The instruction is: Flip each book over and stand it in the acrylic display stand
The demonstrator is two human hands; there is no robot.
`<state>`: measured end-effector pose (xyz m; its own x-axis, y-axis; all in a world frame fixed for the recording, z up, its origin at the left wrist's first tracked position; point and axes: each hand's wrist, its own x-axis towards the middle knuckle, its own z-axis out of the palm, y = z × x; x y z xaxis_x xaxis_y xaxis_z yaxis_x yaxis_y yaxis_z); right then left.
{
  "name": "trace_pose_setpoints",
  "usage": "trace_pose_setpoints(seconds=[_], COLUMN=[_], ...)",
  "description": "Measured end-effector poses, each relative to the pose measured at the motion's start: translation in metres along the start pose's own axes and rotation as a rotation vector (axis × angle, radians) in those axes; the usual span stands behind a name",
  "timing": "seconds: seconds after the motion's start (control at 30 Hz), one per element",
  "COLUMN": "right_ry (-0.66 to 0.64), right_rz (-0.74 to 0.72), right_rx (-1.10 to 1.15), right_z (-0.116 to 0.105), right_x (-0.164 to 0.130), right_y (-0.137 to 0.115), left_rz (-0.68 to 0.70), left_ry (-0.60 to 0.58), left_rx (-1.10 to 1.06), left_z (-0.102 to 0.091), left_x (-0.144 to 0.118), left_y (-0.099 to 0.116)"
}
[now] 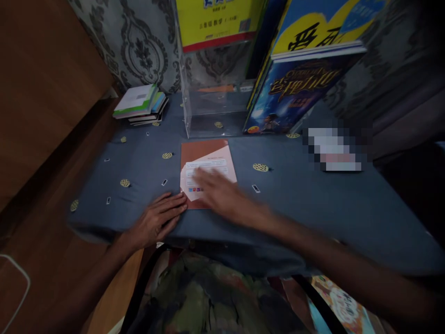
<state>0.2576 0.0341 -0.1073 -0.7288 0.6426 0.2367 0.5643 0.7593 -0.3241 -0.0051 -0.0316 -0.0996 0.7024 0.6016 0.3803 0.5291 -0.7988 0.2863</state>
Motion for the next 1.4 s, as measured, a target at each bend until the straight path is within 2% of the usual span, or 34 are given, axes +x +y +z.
trace_pose_setpoints(seconds=[0.1, 0.2, 0.5, 0.7, 0.8, 1.0, 1.13, 1.27, 1.4], right_ry=[0.004, 0.055, 0.125, 0.195, 0.236, 0.38, 0.398, 0.422, 0.449], right_rz=[-0.138, -0.09, 0.139, 0.153, 0.123, 0.07, 0.057, 0.051, 0.061], right_rx=[0.037, -0.009, -0.145, -0.195, -0.164, -0.077, -0.03, -0.021, 0.018], right_z=[0.019, 0.027, 0.015, 0.01, 0.008, 0.014, 0.016, 0.004, -0.016], right_x=[-0.021, -0.043, -0.115, -0.122, -0.127, -0.154, -0.164, -0.164, -0.153], right_y=[-0.055, -0.071, -0.033, -0.034, -0.038, -0.052, -0.057, -0.05, -0.033], left_rz=[0.001, 0.006, -0.017, -0.059, -0.04, 0.095, 0.216, 0.279, 0.299], left_ry=[-0.001, -0.019, -0.02, -0.201, -0.218, -0.157, -0.113, -0.059, 0.12], left_rx=[0.016, 0.024, 0.013, 0.147, 0.163, 0.199, 0.242, 0.263, 0.221], left_z=[0.0, 0.0, 0.0, -0.002, -0.002, 0.003, -0.002, -0.02, -0.039], left_x=[0.0, -0.001, 0.0, 0.004, -0.001, -0.022, -0.023, -0.007, 0.025], left_y=[-0.001, -0.002, -0.001, 0.007, 0.013, 0.032, 0.042, 0.048, 0.054])
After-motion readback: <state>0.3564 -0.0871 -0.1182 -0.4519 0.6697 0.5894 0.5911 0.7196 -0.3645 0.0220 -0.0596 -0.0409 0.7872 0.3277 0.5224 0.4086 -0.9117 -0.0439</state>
